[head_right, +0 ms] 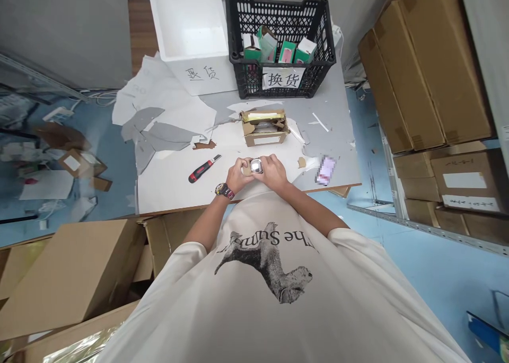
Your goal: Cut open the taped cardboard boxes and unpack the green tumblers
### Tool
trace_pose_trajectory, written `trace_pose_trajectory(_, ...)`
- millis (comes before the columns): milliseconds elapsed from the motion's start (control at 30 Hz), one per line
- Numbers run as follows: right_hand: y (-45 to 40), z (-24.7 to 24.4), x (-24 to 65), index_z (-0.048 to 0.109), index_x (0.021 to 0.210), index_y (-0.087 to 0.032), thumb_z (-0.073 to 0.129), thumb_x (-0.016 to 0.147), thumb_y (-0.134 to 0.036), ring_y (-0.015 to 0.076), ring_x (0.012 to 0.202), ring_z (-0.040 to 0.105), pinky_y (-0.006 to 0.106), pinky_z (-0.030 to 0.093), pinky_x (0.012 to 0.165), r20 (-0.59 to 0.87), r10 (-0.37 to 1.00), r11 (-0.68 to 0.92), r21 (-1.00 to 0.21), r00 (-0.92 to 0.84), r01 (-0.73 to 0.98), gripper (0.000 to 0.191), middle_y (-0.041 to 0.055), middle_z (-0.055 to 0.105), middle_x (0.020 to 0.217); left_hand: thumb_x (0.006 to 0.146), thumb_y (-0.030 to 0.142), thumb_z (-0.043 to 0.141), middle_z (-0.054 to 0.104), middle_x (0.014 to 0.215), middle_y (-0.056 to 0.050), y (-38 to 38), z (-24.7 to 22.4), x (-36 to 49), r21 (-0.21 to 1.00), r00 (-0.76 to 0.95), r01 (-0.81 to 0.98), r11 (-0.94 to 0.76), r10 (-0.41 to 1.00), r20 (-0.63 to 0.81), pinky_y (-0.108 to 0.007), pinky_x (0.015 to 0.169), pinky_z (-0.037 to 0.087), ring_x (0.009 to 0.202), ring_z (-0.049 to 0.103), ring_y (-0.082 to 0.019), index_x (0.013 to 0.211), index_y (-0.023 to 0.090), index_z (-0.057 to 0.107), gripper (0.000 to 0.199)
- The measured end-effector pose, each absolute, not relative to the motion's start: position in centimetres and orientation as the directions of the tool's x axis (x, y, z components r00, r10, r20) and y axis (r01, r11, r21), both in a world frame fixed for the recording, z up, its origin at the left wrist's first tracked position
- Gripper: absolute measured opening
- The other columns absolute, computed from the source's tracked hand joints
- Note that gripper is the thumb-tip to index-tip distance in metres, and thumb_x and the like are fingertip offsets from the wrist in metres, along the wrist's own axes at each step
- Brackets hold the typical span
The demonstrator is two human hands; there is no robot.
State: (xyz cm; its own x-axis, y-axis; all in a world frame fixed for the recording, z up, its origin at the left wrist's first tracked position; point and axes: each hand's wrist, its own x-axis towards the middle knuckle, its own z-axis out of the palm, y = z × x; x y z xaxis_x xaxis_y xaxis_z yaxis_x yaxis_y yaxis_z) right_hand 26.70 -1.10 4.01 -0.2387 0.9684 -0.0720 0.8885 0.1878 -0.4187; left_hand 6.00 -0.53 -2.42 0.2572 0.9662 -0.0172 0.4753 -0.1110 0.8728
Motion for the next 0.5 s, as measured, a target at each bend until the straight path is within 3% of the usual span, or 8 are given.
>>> trace_pose_trajectory(100, -1.4, 3.8, 27.1, 0.082, 0.129, -0.019, 0.080, 0.110, -0.044, 0.0414, 0.127, 0.062, 0.054, 0.059, 0.108, -0.069, 0.965, 0.204, -0.415, -0.255, 0.887, 0.032, 0.0212, 0.076, 0.136, 0.083, 0.024, 0.092, 0.080, 0.153, -0.012, -0.6, -2.8, 6.0, 0.889, 0.264, 0.439, -0.127, 0.965, 0.007, -0.044, 0.111, 0.066, 0.137, 0.082, -0.031, 0.119, 0.030, 0.053, 0.053)
trace_pose_trajectory(167, -1.7, 3.8, 27.6, 0.082, 0.141, -0.019, 0.075, 0.111, -0.045, 0.0424, 0.133, 0.061, 0.058, 0.058, 0.115, -0.044, 0.976, 0.168, -0.458, -0.212, 0.873, 0.040, 0.0222, 0.072, 0.146, 0.086, 0.029, 0.094, 0.079, 0.154, -0.014, -0.7, -3.3, 6.0, 0.908, 0.252, 0.398, -0.132, 0.967, 0.030, -0.047, 0.117, 0.067, 0.141, 0.080, -0.031, 0.135, 0.029, 0.056, 0.062)
trace_pose_trajectory(267, -2.1, 3.2, 28.6, 0.072, 0.162, -0.021, 0.068, 0.113, -0.052, 0.0412, 0.142, 0.062, 0.061, 0.056, 0.123, 0.009, 1.000, 0.005, -0.633, 0.001, 0.774, 0.057, 0.0215, 0.068, 0.157, 0.089, 0.036, 0.097, 0.076, 0.159, -0.018, -1.2, -4.1, 6.3, 0.941, 0.206, 0.308, -0.137, 0.976, 0.075, -0.052, 0.124, 0.066, 0.150, 0.076, -0.032, 0.166, 0.026, 0.043, 0.095)
trace_pose_trajectory(333, -2.3, 2.7, 28.9, 0.072, 0.161, -0.023, 0.056, 0.117, -0.062, 0.0372, 0.134, 0.070, 0.058, 0.063, 0.117, -0.064, 0.988, -0.137, -0.781, 0.140, 0.609, 0.062, 0.0185, 0.074, 0.148, 0.096, 0.040, 0.093, 0.071, 0.166, -0.023, -1.7, -4.5, 6.7, 0.952, 0.164, 0.270, -0.145, 0.981, 0.103, -0.054, 0.125, 0.066, 0.157, 0.072, -0.033, 0.175, 0.024, 0.032, 0.101)
trace_pose_trajectory(433, -2.8, 2.0, 28.9, 0.084, 0.142, -0.025, 0.040, 0.119, -0.075, 0.0320, 0.117, 0.078, 0.051, 0.069, 0.106, -0.194, 0.976, -0.215, -0.897, 0.095, 0.387, 0.071, 0.0122, 0.083, 0.124, 0.107, 0.038, 0.079, 0.060, 0.178, -0.028, -2.6, -4.8, 7.5, 0.936, 0.123, 0.304, -0.177, 0.982, 0.146, -0.057, 0.126, 0.064, 0.167, 0.063, -0.035, 0.168, 0.021, 0.041, 0.074)
trace_pose_trajectory(500, -3.3, 1.8, 28.7, 0.088, 0.131, -0.027, 0.043, 0.118, -0.075, 0.0319, 0.127, 0.078, 0.050, 0.067, 0.113, -0.158, 0.987, -0.152, -0.921, 0.014, 0.359, 0.067, 0.0118, 0.084, 0.130, 0.109, 0.034, 0.074, 0.055, 0.182, -0.027, -3.0, -4.8, 7.8, 0.896, 0.172, 0.375, -0.238, 0.968, 0.185, -0.060, 0.132, 0.059, 0.172, 0.057, -0.036, 0.154, 0.022, 0.055, 0.050)
